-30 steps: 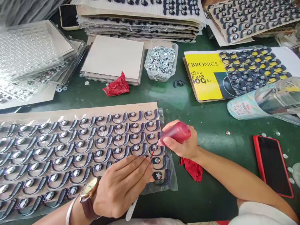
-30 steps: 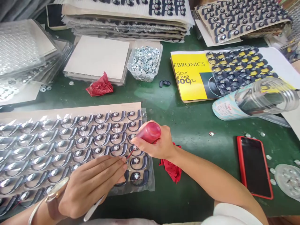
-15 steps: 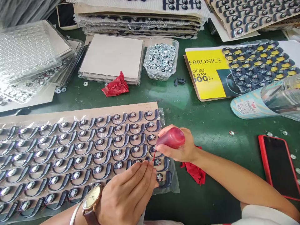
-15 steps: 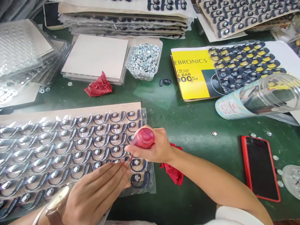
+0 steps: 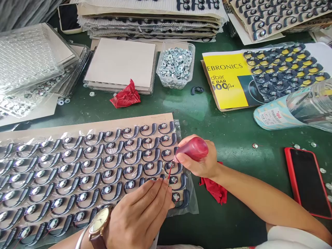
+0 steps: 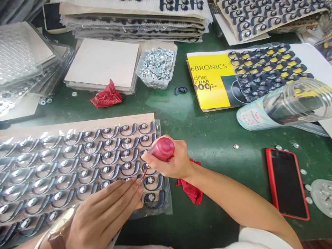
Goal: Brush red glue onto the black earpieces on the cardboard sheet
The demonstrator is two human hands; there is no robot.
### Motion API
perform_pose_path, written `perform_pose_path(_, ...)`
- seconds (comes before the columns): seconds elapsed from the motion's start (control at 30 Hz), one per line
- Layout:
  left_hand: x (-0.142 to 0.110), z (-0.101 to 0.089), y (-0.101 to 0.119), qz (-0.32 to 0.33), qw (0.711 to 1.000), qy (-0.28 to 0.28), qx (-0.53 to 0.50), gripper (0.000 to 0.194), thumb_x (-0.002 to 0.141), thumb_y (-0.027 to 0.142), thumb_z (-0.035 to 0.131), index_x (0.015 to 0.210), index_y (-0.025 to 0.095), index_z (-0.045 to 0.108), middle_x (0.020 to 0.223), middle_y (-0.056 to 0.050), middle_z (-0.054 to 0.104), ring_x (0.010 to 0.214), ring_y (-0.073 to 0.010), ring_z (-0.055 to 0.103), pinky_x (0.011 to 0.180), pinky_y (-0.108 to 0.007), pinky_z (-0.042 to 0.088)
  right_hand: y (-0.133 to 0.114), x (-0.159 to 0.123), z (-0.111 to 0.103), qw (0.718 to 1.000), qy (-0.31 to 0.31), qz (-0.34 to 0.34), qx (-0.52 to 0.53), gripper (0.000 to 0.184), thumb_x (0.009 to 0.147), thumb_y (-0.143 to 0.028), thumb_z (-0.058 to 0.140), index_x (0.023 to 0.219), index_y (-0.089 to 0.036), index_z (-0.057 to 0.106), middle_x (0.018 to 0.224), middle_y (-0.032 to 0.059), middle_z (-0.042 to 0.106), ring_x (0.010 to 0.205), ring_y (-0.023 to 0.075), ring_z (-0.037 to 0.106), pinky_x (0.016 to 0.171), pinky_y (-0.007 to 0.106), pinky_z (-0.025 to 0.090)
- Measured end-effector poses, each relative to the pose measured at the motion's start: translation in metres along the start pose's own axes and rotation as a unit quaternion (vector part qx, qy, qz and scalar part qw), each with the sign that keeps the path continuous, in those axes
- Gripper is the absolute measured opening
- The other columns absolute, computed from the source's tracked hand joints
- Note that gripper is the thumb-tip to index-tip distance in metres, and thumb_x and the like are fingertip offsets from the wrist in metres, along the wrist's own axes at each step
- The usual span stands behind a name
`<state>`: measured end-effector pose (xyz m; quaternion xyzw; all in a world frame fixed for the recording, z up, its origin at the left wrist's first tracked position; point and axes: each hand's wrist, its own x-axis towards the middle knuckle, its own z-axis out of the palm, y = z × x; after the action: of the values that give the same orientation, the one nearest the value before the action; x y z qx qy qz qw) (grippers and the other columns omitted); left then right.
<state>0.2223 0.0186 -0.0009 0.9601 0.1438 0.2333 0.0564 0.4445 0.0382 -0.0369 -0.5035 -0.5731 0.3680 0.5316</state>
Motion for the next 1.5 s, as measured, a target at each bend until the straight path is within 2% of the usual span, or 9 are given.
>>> perform_pose_path(0.17,-0.004,0.004,0.001,-0.015,1.0,0.005,-0.01,0.02,0.093,0.013,0.059,0.105,0.002,0.071,0.109,-0.014,0.073,0.104,-0.0271,0.071,0.094,-0.037,0.055,-0.001,0.0,-0.001,0.999,-0.025,0.025,-0.017,0.014,0.079,-0.03,0.074,0.077,-0.02,0.064,0.056,0.0009,0.067,0.052,0.0168,0.067,0.052,0.028,0.057)
perform_pose_path(0.33,-0.004,0.002,0.001,-0.018,1.0,0.014,-0.02,0.02,0.091,0.013,0.062,0.106,0.002,0.07,0.11,-0.014,0.073,0.107,-0.0274,0.069,0.099,-0.039,0.052,-0.002,0.002,-0.001,0.999,-0.023,-0.004,-0.035,0.019,0.078,-0.033,0.075,0.071,-0.02,0.064,0.06,0.0009,0.068,0.052,0.0149,0.064,0.054,0.027,0.056)
perform_pose_path(0.57,-0.001,-0.001,-0.006,-0.055,0.996,-0.004,-0.067,0.021,0.093,0.01,0.056,0.107,0.004,0.07,0.111,-0.013,0.073,0.108,-0.0264,0.068,0.096,-0.04,0.054,-0.007,0.003,-0.006,0.994,-0.021,0.013,-0.105,0.029,0.085,-0.034,0.067,0.06,-0.018,0.066,0.058,0.0036,0.067,0.05,0.0142,0.062,0.053,0.027,0.052)
perform_pose_path(0.8,-0.004,-0.002,-0.011,-0.067,0.993,-0.019,-0.099,0.021,0.093,0.01,0.058,0.111,0.006,0.068,0.113,-0.011,0.072,0.109,-0.0236,0.067,0.094,-0.039,0.054,-0.006,0.001,-0.005,0.998,-0.007,0.01,-0.058,0.024,0.083,-0.031,0.069,0.062,-0.019,0.065,0.054,0.0023,0.065,0.048,0.0147,0.061,0.049,0.027,0.05)
perform_pose_path(0.97,-0.001,-0.003,-0.015,-0.072,0.99,-0.021,-0.116,0.023,0.092,0.01,0.058,0.113,0.006,0.066,0.111,-0.011,0.072,0.108,-0.0225,0.067,0.093,-0.038,0.056,-0.007,0.003,-0.006,0.997,-0.019,-0.007,-0.068,0.029,0.083,-0.029,0.068,0.057,-0.019,0.064,0.057,0.004,0.067,0.049,0.0153,0.062,0.049,0.028,0.051)
perform_pose_path(1.07,0.002,-0.005,-0.02,-0.085,0.987,0.002,-0.138,0.02,0.091,0.008,0.057,0.109,0.008,0.067,0.103,-0.009,0.074,0.101,-0.0189,0.069,0.091,-0.033,0.057,-0.007,0.003,-0.006,0.998,-0.025,-0.01,-0.057,0.022,0.083,-0.029,0.069,0.064,-0.019,0.065,0.051,0.0015,0.063,0.047,0.0154,0.06,0.048,0.028,0.051)
perform_pose_path(1.17,0.004,-0.005,-0.027,-0.108,0.977,0.011,-0.184,0.022,0.089,0.004,0.055,0.107,0.01,0.066,0.102,-0.009,0.074,0.099,-0.0176,0.07,0.088,-0.031,0.058,-0.006,0.001,-0.005,0.998,-0.03,-0.026,-0.053,0.017,0.081,-0.031,0.072,0.071,-0.019,0.065,0.055,0.0002,0.065,0.047,0.0141,0.06,0.047,0.026,0.05)
perform_pose_path(1.3,0.006,-0.006,-0.034,-0.152,0.962,0.016,-0.227,0.025,0.088,0.003,0.056,0.108,0.013,0.066,0.1,-0.008,0.075,0.092,-0.0158,0.071,0.083,-0.028,0.058,-0.003,0.0,-0.004,0.993,-0.029,-0.1,-0.055,0.02,0.078,-0.034,0.076,0.074,-0.018,0.064,0.064,0.0008,0.068,0.052,0.0133,0.063,0.05,0.024,0.052)
perform_pose_path(1.5,0.01,-0.006,-0.037,-0.178,0.951,0.04,-0.25,0.02,0.089,0.005,0.057,0.104,0.013,0.067,0.095,-0.006,0.076,0.086,-0.0136,0.071,0.079,-0.025,0.057,-0.002,-0.003,-0.003,0.99,-0.038,-0.111,-0.078,0.028,0.076,-0.043,0.078,0.081,-0.019,0.064,0.064,-0.0009,0.068,0.051,0.0127,0.062,0.052,0.024,0.052)
